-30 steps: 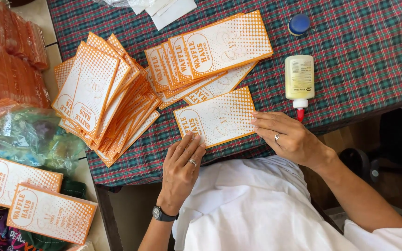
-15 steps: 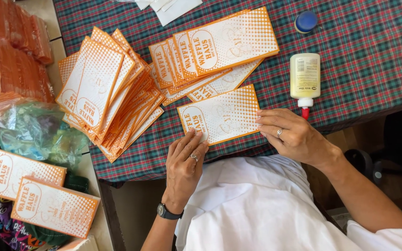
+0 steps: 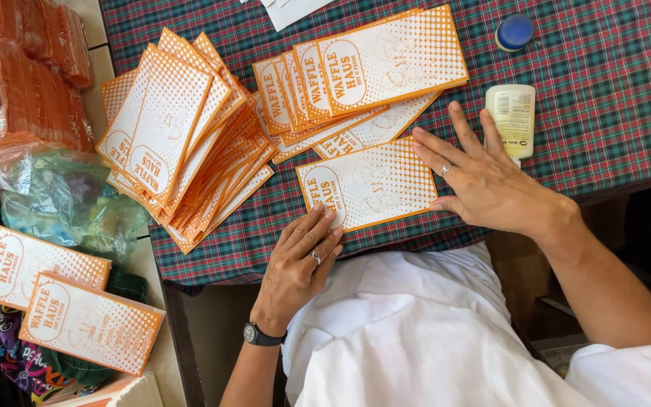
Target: Applying glue to paper sleeves and folding them to assemble packaging for snacks.
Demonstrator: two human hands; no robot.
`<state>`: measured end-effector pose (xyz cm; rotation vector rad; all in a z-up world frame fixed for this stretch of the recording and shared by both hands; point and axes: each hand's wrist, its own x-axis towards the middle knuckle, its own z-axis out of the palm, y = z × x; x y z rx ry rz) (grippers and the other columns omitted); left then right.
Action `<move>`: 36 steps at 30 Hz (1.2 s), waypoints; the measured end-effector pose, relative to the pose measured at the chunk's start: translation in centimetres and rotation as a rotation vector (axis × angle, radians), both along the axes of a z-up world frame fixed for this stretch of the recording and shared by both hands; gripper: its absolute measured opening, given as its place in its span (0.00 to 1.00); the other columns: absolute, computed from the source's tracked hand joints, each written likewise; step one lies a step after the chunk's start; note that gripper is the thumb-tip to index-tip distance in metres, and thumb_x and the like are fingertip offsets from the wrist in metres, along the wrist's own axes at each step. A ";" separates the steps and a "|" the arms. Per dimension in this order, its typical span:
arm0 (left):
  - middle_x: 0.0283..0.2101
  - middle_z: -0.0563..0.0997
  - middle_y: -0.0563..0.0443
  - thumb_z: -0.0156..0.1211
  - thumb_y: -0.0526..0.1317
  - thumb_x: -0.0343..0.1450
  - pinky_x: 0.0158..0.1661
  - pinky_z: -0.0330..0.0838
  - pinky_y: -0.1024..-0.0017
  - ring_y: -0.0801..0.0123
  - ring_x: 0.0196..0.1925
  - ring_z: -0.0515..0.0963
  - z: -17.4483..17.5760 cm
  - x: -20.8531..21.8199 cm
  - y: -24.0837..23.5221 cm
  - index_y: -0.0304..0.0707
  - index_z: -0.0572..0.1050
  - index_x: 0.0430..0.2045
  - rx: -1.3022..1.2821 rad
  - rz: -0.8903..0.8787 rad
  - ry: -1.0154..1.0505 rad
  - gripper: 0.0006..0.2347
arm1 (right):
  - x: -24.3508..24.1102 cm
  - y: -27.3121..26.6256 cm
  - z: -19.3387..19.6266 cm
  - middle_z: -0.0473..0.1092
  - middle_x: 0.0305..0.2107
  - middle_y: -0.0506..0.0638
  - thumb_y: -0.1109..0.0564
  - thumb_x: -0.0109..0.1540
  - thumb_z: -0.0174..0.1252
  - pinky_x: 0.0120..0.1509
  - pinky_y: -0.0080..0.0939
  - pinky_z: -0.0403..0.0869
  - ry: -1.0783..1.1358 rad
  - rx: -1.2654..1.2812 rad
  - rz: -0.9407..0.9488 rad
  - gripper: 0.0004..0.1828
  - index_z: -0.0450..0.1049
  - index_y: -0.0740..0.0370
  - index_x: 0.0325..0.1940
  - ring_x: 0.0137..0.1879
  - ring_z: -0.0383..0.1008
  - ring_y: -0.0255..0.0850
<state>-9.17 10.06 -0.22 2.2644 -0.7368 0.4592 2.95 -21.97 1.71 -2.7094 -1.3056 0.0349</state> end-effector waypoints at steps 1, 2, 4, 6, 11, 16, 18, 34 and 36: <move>0.62 0.75 0.37 0.65 0.28 0.74 0.63 0.74 0.51 0.44 0.68 0.73 0.2 0.0 -0.2 0.29 0.77 0.51 0.001 0.004 -0.001 0.12 | 0.0 0.1 0.1 0.46 0.79 0.50 0.46 0.51 0.67 0.77 0.82 0.44 -0.001 0.001 0.004 0.55 0.53 0.64 0.78 0.83 0.33 0.69; 0.60 0.77 0.39 0.65 0.29 0.73 0.61 0.74 0.52 0.45 0.66 0.75 0.5 0.0 -0.5 0.29 0.79 0.48 -0.021 0.039 0.001 0.10 | -0.1 0.2 0.2 0.47 0.78 0.49 0.45 0.51 0.67 0.77 0.82 0.43 -0.014 -0.007 0.001 0.56 0.53 0.64 0.79 0.83 0.35 0.69; 0.58 0.78 0.40 0.66 0.30 0.73 0.59 0.74 0.52 0.47 0.65 0.76 1.0 0.7 -1.9 0.30 0.80 0.44 -0.049 0.069 -0.005 0.08 | 0.0 0.1 0.4 0.49 0.78 0.49 0.45 0.50 0.67 0.77 0.82 0.42 -0.036 -0.020 -0.005 0.57 0.53 0.64 0.79 0.83 0.38 0.68; 0.42 0.80 0.49 0.71 0.42 0.70 0.46 0.65 0.55 0.51 0.48 0.77 1.8 1.4 -4.2 0.41 0.75 0.22 0.023 0.333 -0.123 0.10 | 0.0 0.2 0.6 0.52 0.77 0.48 0.40 0.51 0.65 0.78 0.82 0.43 -0.069 -0.057 0.001 0.55 0.56 0.63 0.78 0.83 0.39 0.65; 0.40 0.71 0.39 0.60 0.34 0.70 0.38 0.65 0.58 0.52 0.38 0.68 0.0 6.6 -12.6 0.23 0.72 0.48 0.134 0.326 0.020 0.15 | -0.1 0.6 1.0 0.53 0.76 0.48 0.42 0.50 0.66 0.77 0.84 0.41 -0.080 -0.067 -0.001 0.56 0.56 0.63 0.78 0.83 0.40 0.69; 0.42 0.69 0.45 0.62 0.37 0.68 0.38 0.68 0.63 0.56 0.41 0.69 -3.0 8.2 -14.6 0.24 0.67 0.58 0.340 0.569 0.129 0.24 | 0.2 0.7 1.4 0.57 0.74 0.48 0.42 0.50 0.66 0.77 0.84 0.41 -0.062 -0.065 -0.007 0.56 0.55 0.60 0.79 0.82 0.43 0.69; 0.42 0.69 0.36 0.49 0.26 0.73 0.33 0.63 0.57 0.49 0.36 0.66 -3.5 7.7 -13.0 0.14 0.63 0.61 0.279 0.526 0.054 0.20 | 0.0 0.4 1.4 0.55 0.76 0.47 0.43 0.50 0.66 0.76 0.87 0.41 -0.047 -0.055 -0.021 0.55 0.56 0.59 0.79 0.83 0.43 0.68; 0.48 0.70 0.34 0.47 0.55 0.78 0.47 0.69 0.53 0.45 0.46 0.72 0.9 4.0 -4.1 0.21 0.60 0.65 0.210 0.779 0.271 0.31 | 2.7 1.4 3.2 0.62 0.59 0.55 0.42 0.43 0.75 0.82 0.74 0.44 0.079 0.152 -0.003 0.45 0.71 0.59 0.60 0.71 0.58 0.52; 0.51 0.72 0.38 0.39 0.56 0.80 0.38 0.67 0.56 0.51 0.41 0.72 1.7 3.5 -4.8 0.30 0.62 0.63 0.309 0.837 0.033 0.27 | 3.7 2.2 4.5 0.65 0.58 0.55 0.54 0.48 0.71 0.68 0.56 0.63 0.083 0.339 0.037 0.28 0.77 0.55 0.53 0.63 0.66 0.53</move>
